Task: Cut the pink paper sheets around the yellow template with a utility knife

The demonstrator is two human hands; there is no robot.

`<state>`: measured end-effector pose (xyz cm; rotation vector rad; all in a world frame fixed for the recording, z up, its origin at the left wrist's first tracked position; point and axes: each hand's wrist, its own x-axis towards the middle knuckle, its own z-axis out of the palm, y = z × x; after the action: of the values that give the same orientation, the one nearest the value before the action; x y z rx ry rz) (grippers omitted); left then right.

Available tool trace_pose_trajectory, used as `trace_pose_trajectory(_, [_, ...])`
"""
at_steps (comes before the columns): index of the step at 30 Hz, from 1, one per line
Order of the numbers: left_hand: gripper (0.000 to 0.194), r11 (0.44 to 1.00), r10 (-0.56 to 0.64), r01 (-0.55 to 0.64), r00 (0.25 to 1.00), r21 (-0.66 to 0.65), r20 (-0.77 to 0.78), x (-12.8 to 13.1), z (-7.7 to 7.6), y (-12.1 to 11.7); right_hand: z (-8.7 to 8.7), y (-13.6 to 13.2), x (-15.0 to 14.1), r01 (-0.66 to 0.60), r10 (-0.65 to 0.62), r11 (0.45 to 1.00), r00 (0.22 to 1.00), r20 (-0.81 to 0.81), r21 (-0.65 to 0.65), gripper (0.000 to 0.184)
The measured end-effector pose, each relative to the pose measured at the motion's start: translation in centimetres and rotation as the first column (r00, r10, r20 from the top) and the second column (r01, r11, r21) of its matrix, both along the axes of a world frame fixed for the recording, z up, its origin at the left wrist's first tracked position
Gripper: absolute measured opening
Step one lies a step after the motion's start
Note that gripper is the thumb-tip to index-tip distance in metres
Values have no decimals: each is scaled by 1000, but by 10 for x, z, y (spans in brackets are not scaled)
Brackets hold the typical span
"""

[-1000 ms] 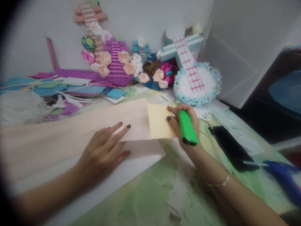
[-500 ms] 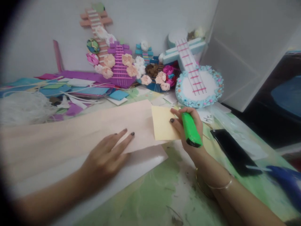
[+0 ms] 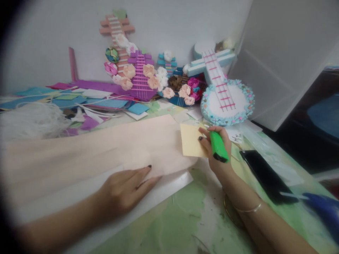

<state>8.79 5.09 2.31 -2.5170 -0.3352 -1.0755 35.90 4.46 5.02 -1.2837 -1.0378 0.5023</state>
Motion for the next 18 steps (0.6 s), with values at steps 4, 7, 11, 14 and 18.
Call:
trace_pose_trajectory(4, [36,998,-51,48,997,-37,-65,-1,0,6,-12,6,8,23,-27,999,992,122,35,36])
trace_pose_trajectory(7, [25,997,-81,82,985,-3,-153,-1,-2,6,-22,10,19,45,-49,999,974,220,21,35])
trace_pose_trajectory(11, [23,996,-87,90,979,8,-185,-1,-4,2,-30,12,23,14,-4,999,960,282,-32,32])
trace_pose_trajectory(14, [21,996,-88,91,975,9,-202,0,-5,0,-31,12,18,-23,39,998,957,286,-61,29])
trace_pose_trajectory(18, [21,996,-85,88,970,2,-227,0,-4,1,-30,14,13,-22,37,998,967,253,-60,29])
